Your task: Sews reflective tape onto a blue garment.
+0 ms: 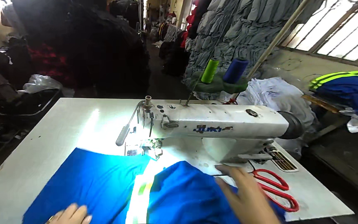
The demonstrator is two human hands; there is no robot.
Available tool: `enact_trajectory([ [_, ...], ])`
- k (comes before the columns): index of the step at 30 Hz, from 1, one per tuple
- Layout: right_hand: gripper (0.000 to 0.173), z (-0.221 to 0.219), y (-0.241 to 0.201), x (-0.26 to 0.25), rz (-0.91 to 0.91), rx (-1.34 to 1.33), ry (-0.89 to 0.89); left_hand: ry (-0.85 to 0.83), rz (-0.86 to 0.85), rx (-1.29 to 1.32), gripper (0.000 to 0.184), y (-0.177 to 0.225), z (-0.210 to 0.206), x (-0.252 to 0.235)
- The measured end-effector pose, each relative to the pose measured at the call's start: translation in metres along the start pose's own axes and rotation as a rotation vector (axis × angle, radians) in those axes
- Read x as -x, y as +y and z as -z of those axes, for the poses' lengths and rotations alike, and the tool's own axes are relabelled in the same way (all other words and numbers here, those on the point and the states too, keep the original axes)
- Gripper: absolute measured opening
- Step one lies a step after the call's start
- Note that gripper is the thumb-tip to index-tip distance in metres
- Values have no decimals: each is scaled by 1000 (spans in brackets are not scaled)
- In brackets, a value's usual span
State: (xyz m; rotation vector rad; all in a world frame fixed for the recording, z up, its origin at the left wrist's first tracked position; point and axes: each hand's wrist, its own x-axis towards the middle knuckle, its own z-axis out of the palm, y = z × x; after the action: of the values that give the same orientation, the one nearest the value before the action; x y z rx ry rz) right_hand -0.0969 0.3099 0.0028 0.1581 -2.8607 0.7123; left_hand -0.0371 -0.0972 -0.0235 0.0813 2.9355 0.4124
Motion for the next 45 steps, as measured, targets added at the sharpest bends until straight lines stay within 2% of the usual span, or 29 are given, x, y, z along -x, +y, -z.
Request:
enact_trajectory([
  [2,32,-30,-42,5,121,-102,-53,178,-190,105,33,-1,-24,-18],
  [3,34,-45,-60,10,149,-122,-103,174,-230,128,40,0,-36,-25],
  [6,38,-75,-85,23,186,-102,-179,146,-186,62,54,-3,-57,-28],
  [9,44,-87,-78,32,150,-38,-269,76,-67,25,58,-13,-43,-10],
  [11,48,-95,-70,33,128,-16,-311,35,-17,6,55,-14,-25,-6],
  [12,47,-99,-68,32,136,-18,-295,62,-33,15,48,-10,-19,-9],
  [14,41,-109,-67,30,174,-32,-206,234,-167,45,31,12,-18,-25],
  [15,40,-112,-67,29,197,-25,-153,302,-256,83,31,26,-19,-38],
  [18,39,-114,-57,35,238,-17,-126,170,-423,298,42,46,-37,-71],
  [21,41,-104,-29,43,224,-4,-183,164,-434,274,42,39,-65,-101],
  [24,46,-95,-1,43,182,49,-175,164,-398,204,45,37,-69,-112],
  [28,36,-84,14,25,33,34,78,189,-429,163,50,29,-69,-121],
  [30,31,-74,16,15,-50,91,132,183,-451,122,58,27,-72,-120],
  [32,31,-70,13,8,-75,132,34,194,-476,77,65,26,-75,-118],
  [34,34,-73,0,1,-3,131,-72,199,-491,47,69,26,-76,-117],
  [35,37,-74,-9,-2,28,107,-142,188,-494,34,71,27,-74,-116],
  [37,43,-73,-32,-12,3,26,-403,187,-515,28,72,27,-74,-114],
  [39,41,-76,-49,-26,-2,-28,-634,187,-538,31,72,27,-73,-112],
  [41,38,-77,-56,-39,-59,-190,-683,185,-553,34,72,27,-72,-109],
  [44,18,-76,-55,-62,-375,-860,-677,162,-557,43,72,27,-70,-107],
  [45,18,-76,-55,-68,-481,-1042,-672,166,-562,46,72,26,-71,-107],
])
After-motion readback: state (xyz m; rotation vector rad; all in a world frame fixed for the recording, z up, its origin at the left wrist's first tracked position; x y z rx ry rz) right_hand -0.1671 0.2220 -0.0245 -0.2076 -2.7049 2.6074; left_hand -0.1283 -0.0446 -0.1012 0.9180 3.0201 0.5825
